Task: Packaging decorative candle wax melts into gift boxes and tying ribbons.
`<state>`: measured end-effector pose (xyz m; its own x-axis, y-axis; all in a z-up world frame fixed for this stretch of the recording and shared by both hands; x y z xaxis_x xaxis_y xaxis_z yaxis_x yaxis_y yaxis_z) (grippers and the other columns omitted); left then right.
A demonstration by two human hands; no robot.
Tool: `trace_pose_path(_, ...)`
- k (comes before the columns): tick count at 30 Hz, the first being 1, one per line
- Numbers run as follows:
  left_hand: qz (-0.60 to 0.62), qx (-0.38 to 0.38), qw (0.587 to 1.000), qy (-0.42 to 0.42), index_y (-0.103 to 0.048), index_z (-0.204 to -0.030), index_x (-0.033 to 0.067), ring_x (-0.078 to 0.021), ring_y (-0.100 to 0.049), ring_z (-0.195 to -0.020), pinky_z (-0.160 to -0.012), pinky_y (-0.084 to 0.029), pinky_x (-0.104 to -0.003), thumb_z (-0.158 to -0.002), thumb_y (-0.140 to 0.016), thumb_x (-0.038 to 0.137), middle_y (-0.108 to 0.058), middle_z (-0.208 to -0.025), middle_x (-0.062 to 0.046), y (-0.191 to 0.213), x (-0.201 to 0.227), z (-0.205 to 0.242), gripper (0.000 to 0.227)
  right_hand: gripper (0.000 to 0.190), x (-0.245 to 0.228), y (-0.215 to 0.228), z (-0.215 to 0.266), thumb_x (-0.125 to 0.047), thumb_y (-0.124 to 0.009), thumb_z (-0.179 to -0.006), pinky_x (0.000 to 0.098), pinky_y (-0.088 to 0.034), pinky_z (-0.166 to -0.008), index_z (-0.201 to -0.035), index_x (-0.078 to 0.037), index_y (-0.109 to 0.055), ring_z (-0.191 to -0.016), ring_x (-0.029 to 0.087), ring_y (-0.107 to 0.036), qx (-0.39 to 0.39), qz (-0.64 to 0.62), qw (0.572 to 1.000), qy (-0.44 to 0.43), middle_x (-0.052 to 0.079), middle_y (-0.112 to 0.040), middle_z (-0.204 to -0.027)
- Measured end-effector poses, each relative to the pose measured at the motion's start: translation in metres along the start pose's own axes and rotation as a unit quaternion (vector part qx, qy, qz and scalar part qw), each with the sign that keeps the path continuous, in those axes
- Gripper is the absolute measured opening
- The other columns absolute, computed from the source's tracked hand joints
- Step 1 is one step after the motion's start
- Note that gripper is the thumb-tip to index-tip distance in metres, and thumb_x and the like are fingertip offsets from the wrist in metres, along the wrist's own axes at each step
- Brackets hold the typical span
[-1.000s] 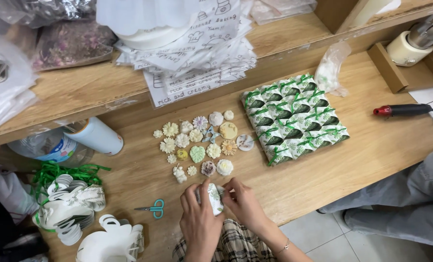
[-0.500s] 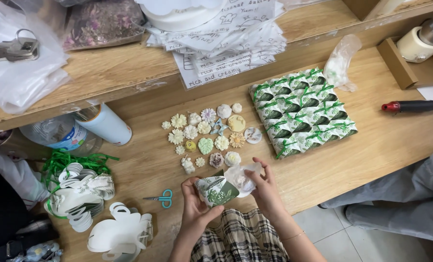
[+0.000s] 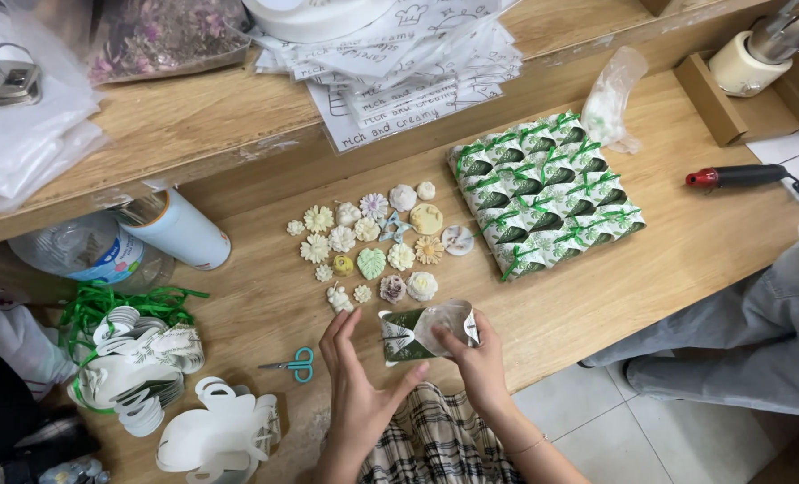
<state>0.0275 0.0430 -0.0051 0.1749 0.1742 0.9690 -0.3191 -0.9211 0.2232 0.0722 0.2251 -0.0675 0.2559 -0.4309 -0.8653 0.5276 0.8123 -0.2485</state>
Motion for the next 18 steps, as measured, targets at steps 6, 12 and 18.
trace_pose_path(6, -0.182, 0.053, 0.970, 0.150, -0.055, -0.125, 0.0047, -0.0312, -0.069, -0.100, -0.082, -0.058, -0.041, -0.083, -0.080, 0.045, -0.059, -0.123, -0.019, -0.012, 0.000, -0.002, 0.064, 0.041, -0.017, -0.018, 0.023, -0.008, -0.076, -0.086, 0.0315, -0.058, -0.084, -0.124, 0.002, -0.063, -0.097, 0.018, -0.071, 0.098, 0.215, 0.942, 0.237, 0.013, -0.075, -0.108)
trace_pose_path(12, -0.126, 0.064, 0.979, 0.148, -0.064, -0.105, 0.0023, -0.0277, -0.076, -0.090, -0.075, -0.058, -0.036, -0.084, -0.080, 0.034, -0.074, -0.102, -0.017, -0.011, -0.032, -0.003, 0.041, 0.053, -0.023, -0.035, 0.040, -0.009, -0.078, -0.083, 0.0296, -0.059, -0.081, -0.131, -0.001, -0.056, -0.098, 0.017, -0.074, 0.102, 0.259, 0.916, 0.288, 0.009, -0.075, -0.110)
trace_pose_path(18, -0.070, 0.089, 0.988, 0.103, -0.058, -0.094, -0.0015, -0.0286, -0.073, -0.098, -0.075, -0.061, -0.034, -0.089, -0.074, 0.012, -0.058, -0.122, -0.019, -0.019, -0.057, 0.005, 0.021, 0.060, -0.019, -0.036, 0.032, -0.002, -0.083, -0.076, 0.0326, -0.056, -0.092, -0.131, -0.003, -0.059, -0.108, 0.021, -0.070, 0.029, 0.225, 0.943, 0.242, 0.012, -0.072, -0.119)
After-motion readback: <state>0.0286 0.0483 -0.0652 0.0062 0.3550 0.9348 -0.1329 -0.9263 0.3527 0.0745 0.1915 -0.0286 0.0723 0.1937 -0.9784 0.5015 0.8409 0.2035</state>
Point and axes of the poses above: each hand's wrist, its own z-axis away from the middle knuckle, its own y-axis out of the back of the hand, x = y × z, the point moved 2 cm from there along -z, towards the middle knuckle
